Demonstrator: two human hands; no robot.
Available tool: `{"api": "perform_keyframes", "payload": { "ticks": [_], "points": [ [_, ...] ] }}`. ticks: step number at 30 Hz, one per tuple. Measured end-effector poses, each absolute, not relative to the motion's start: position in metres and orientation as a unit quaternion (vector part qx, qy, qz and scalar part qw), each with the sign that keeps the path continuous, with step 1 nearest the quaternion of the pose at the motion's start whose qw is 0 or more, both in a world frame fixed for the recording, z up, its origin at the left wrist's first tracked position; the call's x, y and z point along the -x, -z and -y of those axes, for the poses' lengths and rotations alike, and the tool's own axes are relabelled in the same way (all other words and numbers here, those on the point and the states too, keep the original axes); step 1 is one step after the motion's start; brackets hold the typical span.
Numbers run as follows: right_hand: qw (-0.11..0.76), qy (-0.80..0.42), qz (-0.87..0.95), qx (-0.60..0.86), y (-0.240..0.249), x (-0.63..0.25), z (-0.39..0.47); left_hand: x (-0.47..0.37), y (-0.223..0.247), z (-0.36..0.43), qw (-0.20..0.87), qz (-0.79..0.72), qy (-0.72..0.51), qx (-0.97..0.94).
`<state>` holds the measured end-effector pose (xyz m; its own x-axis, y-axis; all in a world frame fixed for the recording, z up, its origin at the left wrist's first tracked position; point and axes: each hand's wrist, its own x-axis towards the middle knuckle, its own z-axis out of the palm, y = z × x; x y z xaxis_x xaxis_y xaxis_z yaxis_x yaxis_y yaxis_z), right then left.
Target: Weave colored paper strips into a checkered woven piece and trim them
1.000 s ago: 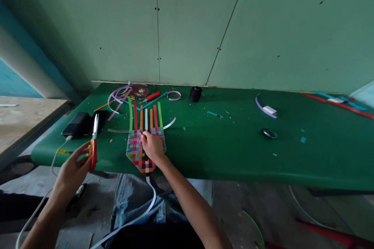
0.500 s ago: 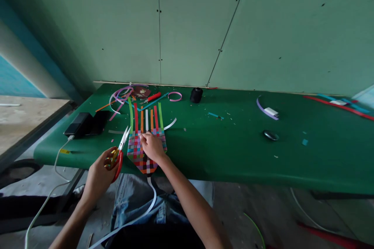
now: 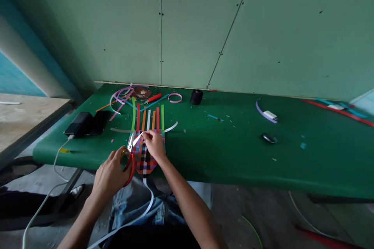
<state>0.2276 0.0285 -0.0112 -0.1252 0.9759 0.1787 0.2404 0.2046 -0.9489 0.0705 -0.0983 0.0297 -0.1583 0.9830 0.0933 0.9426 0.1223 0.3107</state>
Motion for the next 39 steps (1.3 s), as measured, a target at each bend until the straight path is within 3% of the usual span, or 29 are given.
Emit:
{"api": "perform_keyframes", "payload": {
  "ticks": [10,16,39],
  "points": [
    [0.458,-0.421,0.577,0.529,0.024,-0.223,-0.029,-0.112,-0.061,0.074,0.122,-0.733,-0.072,-0.665],
    [0.432,-0.321,0.615,0.575,0.029,-0.227,-0.03,-0.122,-0.064,0.063,0.121,-0.732,-0.045,-0.668],
    [0.416,-0.341,0.621,0.571,0.02,-0.229,-0.028,-0.123,-0.065,0.055,0.091,-0.695,-0.016,-0.713]
  ]
}}
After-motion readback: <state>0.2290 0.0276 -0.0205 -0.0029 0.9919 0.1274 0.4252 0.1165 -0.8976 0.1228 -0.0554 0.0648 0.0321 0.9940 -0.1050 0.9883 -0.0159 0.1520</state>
